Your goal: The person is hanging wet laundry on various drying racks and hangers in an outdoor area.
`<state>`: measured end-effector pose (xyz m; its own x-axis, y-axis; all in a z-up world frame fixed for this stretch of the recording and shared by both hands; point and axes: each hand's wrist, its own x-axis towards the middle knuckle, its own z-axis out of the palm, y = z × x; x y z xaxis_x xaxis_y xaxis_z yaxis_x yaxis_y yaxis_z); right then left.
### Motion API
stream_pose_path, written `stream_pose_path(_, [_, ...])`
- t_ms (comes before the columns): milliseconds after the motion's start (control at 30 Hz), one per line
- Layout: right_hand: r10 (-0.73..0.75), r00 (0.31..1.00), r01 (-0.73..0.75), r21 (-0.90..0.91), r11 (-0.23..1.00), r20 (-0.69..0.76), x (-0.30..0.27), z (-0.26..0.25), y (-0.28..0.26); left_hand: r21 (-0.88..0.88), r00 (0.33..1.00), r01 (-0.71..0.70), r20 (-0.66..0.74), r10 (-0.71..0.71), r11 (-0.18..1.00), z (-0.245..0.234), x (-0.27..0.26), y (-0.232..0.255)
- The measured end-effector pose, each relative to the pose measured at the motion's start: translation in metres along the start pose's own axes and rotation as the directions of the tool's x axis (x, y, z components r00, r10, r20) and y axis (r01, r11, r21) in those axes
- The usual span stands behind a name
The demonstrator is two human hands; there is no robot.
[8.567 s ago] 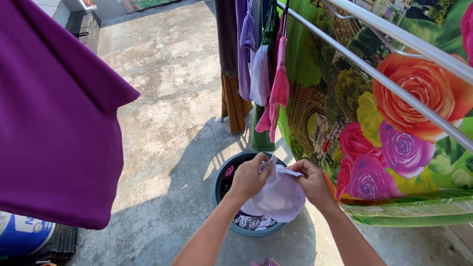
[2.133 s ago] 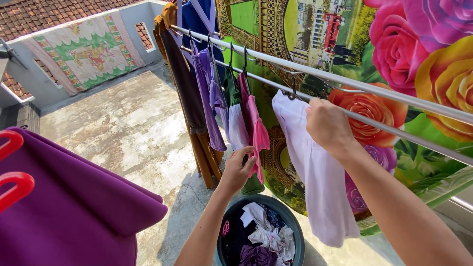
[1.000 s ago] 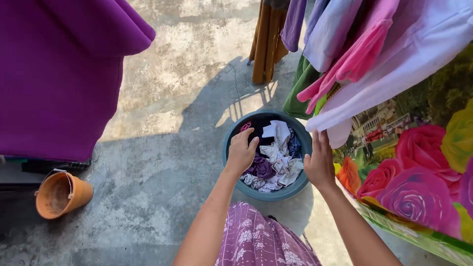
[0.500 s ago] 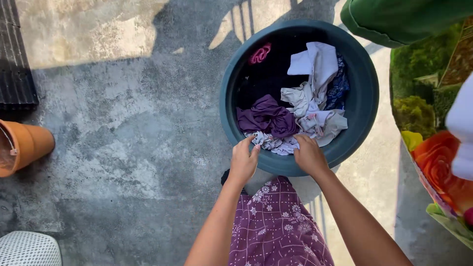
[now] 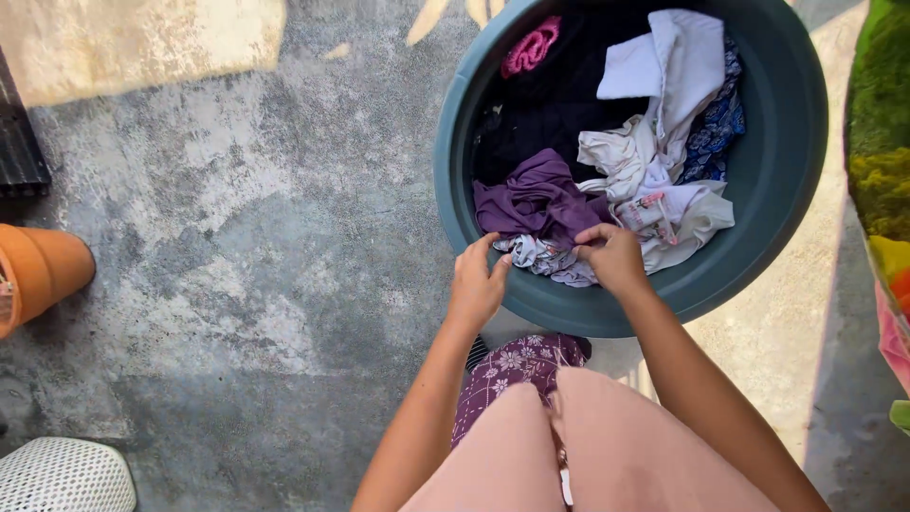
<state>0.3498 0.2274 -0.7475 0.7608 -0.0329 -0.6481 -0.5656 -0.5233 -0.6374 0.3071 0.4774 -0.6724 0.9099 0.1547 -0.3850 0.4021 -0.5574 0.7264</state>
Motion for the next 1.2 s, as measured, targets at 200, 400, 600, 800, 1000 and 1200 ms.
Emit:
stream_pose_path(200, [-0.200,0.964,0.090,0.498,0.863,0.172,-0.124,-0.063,-0.152,-0.044,0.975,-0.143,0.168,0.148,0.989,-0.080,-0.055,0.123])
stream_pose_path(400, [-0.394,0.905,0.188,0.680,0.709,0.160,-0.276,-0.146,-0.323,-0.302,0.977,-0.155,0.091,0.190,0.941,-0.154,-0.086,0.247])
stream_pose_path(600, [-0.583,0.810,0.566,0.357,0.743,-0.070,-0.322,-0.199,-0.368,-0.783,0.987,-0.083,0.022,0.161,0.617,-0.272,-0.112,0.357])
stream_pose_path(800, [-0.590,0.807,0.569,0.277,0.774,-0.009,-0.333,-0.165,-0.329,-0.950,0.977,0.045,0.106,0.183,0.309,-0.351,-0.203,0.430])
stream_pose_path(1000, [-0.600,0.800,0.374,0.792,0.482,-0.012,-0.412,-0.251,-0.444,-0.920,0.975,-0.201,-0.221,-0.023,0.336,-0.395,-0.242,0.359])
stream_pose_path(1200, [-0.666,0.693,0.421,0.596,0.684,0.275,-0.487,-0.199,-0.518,-0.663,0.971,0.030,-0.160,-0.180,0.748,-0.412,-0.286,0.276])
